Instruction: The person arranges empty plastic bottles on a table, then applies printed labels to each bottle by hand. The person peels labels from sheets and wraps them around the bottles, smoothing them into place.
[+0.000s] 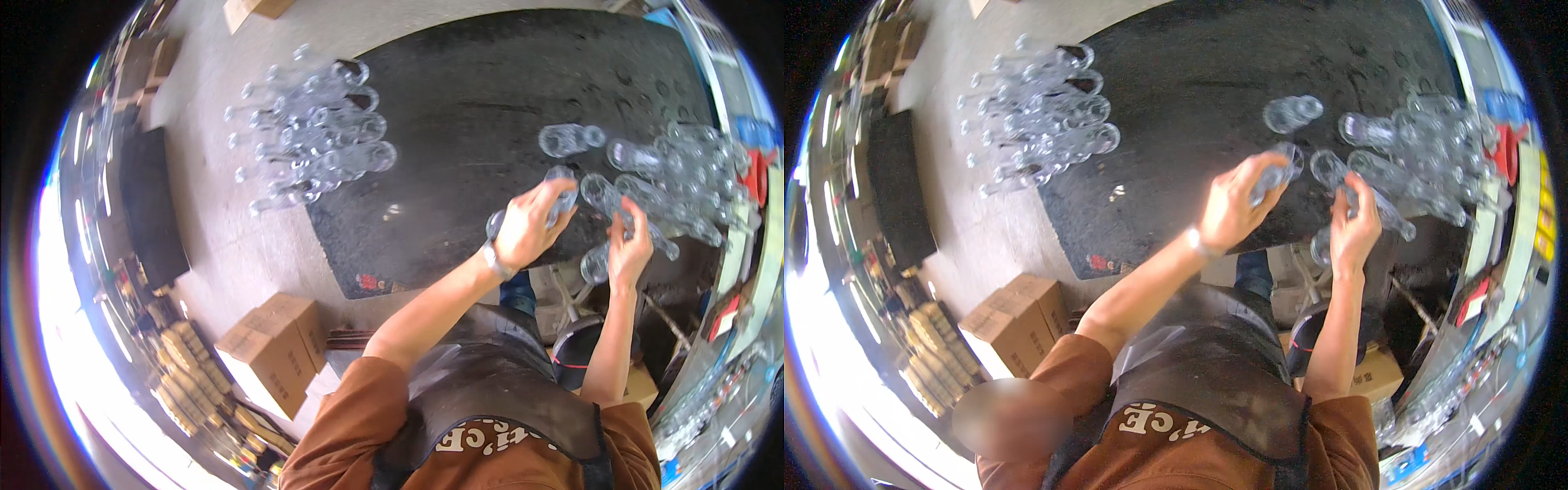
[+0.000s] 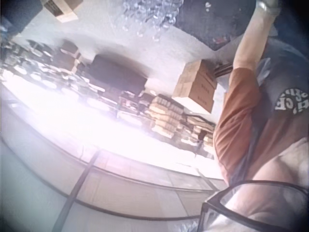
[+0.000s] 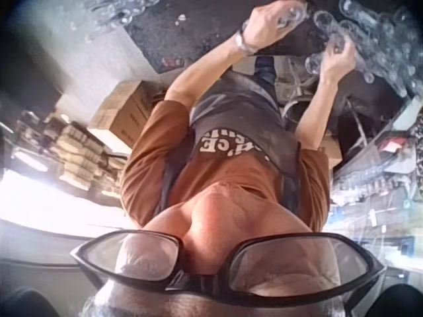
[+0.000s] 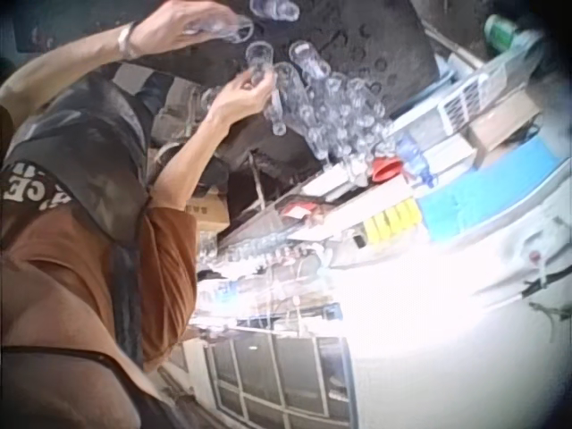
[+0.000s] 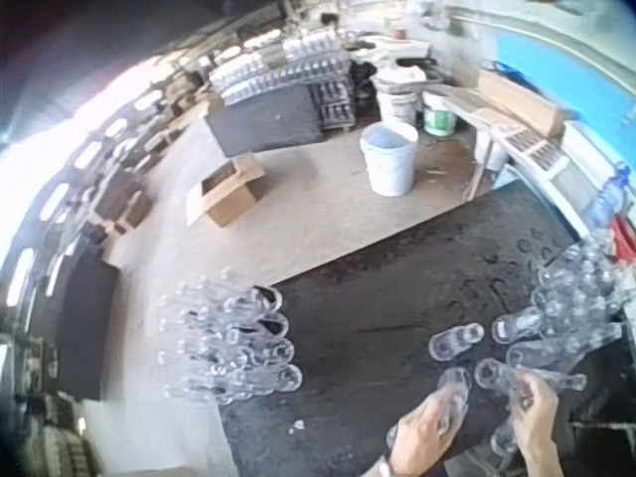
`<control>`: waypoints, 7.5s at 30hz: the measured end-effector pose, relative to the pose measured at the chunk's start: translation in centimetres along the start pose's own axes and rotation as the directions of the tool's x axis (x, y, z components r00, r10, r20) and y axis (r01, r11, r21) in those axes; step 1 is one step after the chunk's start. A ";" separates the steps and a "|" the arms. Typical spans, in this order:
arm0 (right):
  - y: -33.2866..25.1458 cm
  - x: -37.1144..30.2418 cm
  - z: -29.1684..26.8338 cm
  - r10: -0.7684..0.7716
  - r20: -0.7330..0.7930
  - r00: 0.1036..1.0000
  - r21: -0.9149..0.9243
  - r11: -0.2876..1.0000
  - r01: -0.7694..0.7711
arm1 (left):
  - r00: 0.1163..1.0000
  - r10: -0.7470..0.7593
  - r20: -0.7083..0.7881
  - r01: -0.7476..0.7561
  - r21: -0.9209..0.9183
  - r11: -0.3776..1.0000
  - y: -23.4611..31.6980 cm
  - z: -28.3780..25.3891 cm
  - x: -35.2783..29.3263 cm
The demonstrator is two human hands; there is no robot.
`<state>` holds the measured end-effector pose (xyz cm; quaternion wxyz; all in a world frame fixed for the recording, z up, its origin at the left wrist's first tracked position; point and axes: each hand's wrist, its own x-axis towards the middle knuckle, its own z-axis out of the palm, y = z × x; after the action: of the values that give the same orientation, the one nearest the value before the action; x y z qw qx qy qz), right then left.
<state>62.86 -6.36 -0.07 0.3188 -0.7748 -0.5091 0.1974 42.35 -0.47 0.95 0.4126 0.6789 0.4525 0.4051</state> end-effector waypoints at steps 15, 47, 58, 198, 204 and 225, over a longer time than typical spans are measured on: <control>-23.2 -7.4 19.2 -0.603 0.433 0.670 0.455 0.788 0.415 | 0.758 -0.225 -0.612 0.482 0.294 0.826 -8.5 -28.7 -14.3; -28.9 -6.3 27.9 -0.707 0.292 0.644 0.561 0.672 0.483 | 0.587 -0.101 -0.803 0.436 0.210 0.875 -13.2 -37.6 -17.2; -27.7 -7.1 29.5 -0.734 0.258 0.628 0.644 0.616 0.455 | 0.398 0.042 -0.916 0.404 0.216 0.889 -16.6 -36.8 -15.6; -25.0 -12.1 27.8 -0.812 0.183 0.554 0.630 0.529 0.568 | 0.448 -0.009 -0.894 0.443 0.214 0.871 -11.0 -33.9 -24.2; -23.6 -10.1 23.1 -0.818 0.155 0.555 0.608 0.521 0.599 | 0.568 0.233 -0.790 0.429 0.525 0.735 -2.5 -31.1 -19.4; 18.0 9.6 -15.5 -0.159 -0.396 0.904 -0.005 0.985 0.171 | 0.917 0.014 0.398 -0.026 0.026 0.999 6.9 31.6 8.2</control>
<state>88.48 -7.10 -1.25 0.4419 -0.7479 -0.4951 0.0167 75.63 -0.54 -1.67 0.4814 0.7578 0.3585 0.2559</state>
